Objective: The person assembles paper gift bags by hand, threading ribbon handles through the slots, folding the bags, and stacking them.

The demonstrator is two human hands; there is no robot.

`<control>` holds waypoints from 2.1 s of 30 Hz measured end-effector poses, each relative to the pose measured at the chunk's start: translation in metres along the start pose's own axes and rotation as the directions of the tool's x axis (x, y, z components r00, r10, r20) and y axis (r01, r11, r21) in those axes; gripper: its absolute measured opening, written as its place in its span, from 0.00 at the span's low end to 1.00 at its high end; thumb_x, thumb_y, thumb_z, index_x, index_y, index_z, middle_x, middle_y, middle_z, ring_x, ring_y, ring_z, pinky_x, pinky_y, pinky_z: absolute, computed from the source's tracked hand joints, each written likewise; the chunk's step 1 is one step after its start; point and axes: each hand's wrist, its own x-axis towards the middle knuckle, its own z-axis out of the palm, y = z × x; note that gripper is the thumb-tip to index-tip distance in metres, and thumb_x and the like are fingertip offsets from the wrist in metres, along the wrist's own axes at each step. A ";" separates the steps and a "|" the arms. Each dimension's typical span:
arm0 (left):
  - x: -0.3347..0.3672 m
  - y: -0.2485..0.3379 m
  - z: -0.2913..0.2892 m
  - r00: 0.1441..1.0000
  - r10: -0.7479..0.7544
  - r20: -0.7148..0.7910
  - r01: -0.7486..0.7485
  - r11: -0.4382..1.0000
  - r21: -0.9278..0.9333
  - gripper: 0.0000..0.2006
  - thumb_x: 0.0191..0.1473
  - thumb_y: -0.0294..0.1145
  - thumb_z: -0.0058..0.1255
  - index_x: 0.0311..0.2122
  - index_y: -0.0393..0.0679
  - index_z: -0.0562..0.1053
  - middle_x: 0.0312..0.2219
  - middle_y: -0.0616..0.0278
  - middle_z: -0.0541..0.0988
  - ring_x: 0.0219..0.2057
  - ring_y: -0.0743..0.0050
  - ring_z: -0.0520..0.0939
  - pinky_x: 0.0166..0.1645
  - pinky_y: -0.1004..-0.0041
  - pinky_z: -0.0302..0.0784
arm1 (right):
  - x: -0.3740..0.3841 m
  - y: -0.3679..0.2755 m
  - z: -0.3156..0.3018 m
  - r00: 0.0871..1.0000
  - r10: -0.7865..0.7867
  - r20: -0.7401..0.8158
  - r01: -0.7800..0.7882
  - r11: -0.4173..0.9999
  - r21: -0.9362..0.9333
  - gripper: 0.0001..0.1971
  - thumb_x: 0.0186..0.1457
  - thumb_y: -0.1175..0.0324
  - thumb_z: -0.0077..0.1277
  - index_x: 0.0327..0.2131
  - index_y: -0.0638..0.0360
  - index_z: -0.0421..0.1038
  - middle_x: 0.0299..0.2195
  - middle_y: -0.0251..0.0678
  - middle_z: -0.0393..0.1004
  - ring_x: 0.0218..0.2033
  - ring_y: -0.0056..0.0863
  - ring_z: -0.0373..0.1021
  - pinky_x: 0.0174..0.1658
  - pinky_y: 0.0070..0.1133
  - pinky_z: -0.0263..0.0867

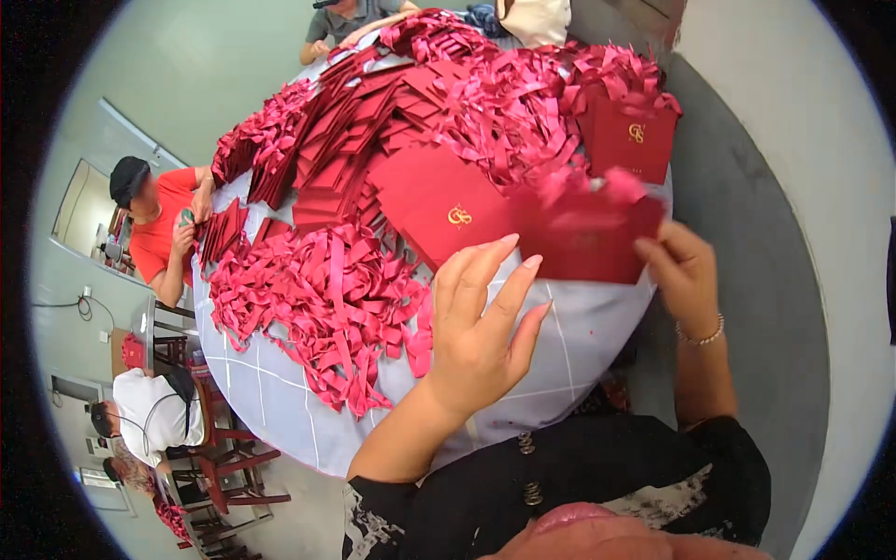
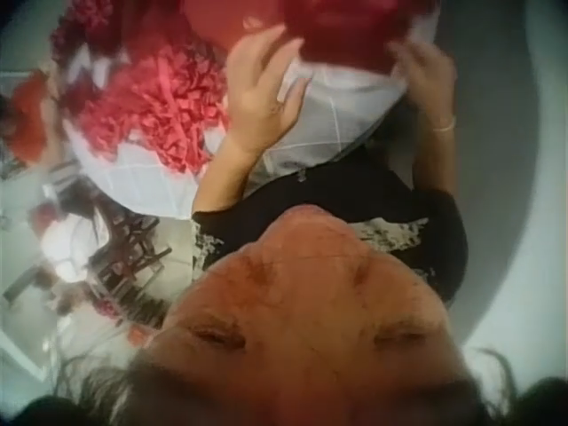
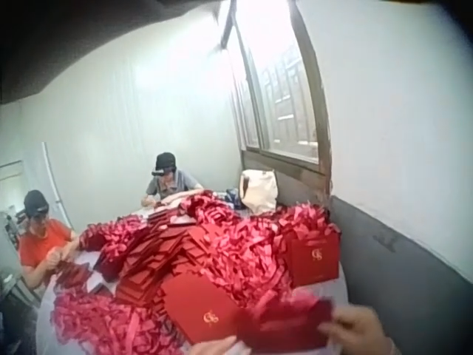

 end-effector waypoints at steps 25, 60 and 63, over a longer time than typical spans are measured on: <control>-0.089 -0.072 0.060 0.917 -0.236 0.321 0.287 0.951 -0.119 0.14 0.46 0.28 0.62 0.41 0.40 0.78 0.48 0.54 0.76 0.51 0.50 0.73 0.56 0.60 0.70 | 0.039 0.119 0.019 0.940 -0.328 -0.092 0.204 0.759 -0.619 0.16 0.50 0.77 0.55 0.44 0.63 0.70 0.42 0.47 0.73 0.46 0.44 0.70 0.52 0.32 0.66; -0.047 -0.056 0.014 0.995 -0.069 -0.079 0.083 0.979 0.189 0.20 0.47 0.24 0.53 0.49 0.35 0.74 0.57 0.50 0.69 0.56 0.49 0.69 0.59 0.56 0.66 | 0.033 0.008 0.123 0.623 -0.706 0.338 0.775 0.496 -0.391 0.20 0.51 0.75 0.57 0.50 0.60 0.72 0.53 0.40 0.73 0.58 0.38 0.67 0.61 0.37 0.58; -0.053 -0.065 0.019 0.997 -0.004 -0.082 0.024 0.971 0.237 0.17 0.47 0.21 0.54 0.45 0.32 0.74 0.55 0.52 0.72 0.56 0.47 0.70 0.59 0.60 0.68 | 0.026 0.011 0.124 0.616 -0.732 0.292 0.773 0.491 -0.400 0.18 0.51 0.76 0.57 0.47 0.60 0.74 0.52 0.39 0.75 0.56 0.37 0.68 0.61 0.36 0.59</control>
